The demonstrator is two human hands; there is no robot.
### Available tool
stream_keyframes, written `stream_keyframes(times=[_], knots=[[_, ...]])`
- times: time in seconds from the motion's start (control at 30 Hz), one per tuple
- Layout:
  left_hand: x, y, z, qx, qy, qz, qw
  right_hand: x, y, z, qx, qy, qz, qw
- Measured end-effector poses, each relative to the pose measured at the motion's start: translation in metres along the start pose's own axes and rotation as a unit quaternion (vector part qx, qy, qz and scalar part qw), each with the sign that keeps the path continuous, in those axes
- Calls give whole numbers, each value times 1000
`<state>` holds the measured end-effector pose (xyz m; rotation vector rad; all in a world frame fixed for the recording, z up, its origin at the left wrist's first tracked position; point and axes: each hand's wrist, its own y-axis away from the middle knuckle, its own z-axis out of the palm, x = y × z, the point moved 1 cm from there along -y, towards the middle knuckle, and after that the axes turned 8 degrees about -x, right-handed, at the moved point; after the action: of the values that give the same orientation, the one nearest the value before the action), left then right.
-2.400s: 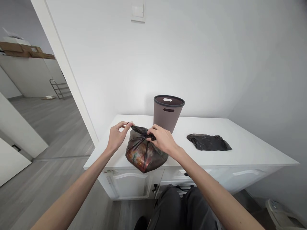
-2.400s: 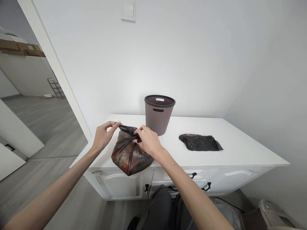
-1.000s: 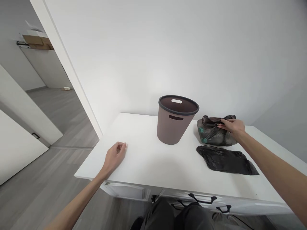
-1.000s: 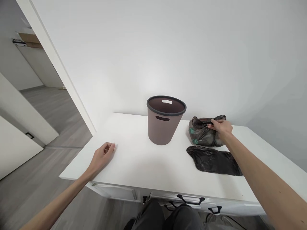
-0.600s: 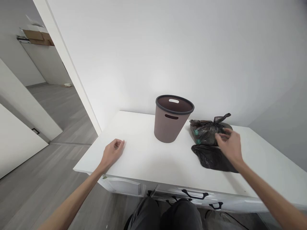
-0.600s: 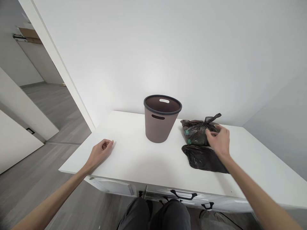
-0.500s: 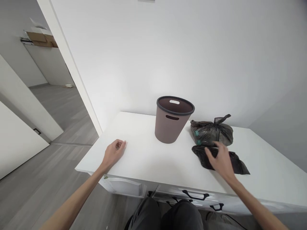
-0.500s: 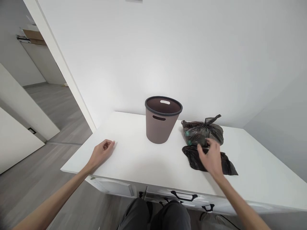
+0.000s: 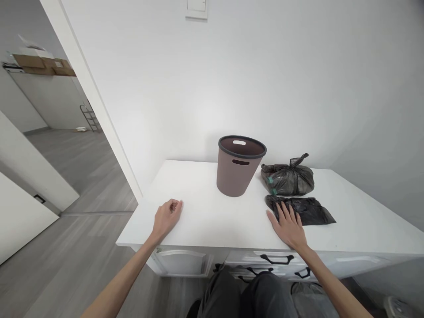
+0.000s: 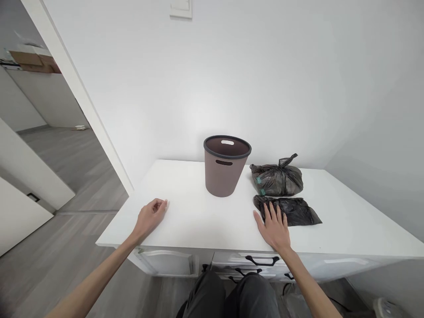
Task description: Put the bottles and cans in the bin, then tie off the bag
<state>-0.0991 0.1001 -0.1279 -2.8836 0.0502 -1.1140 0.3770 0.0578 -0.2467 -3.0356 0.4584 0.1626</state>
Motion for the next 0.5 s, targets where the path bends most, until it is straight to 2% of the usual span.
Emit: stream_keyframes(times=[0.23, 0.5], knots=[[-8, 1, -1, -21, -23, 35, 999, -26, 16, 4, -8, 4, 14, 1000], [-19, -2, 3, -25, -42, 56, 997, -44, 26, 14, 29, 23, 20, 999]])
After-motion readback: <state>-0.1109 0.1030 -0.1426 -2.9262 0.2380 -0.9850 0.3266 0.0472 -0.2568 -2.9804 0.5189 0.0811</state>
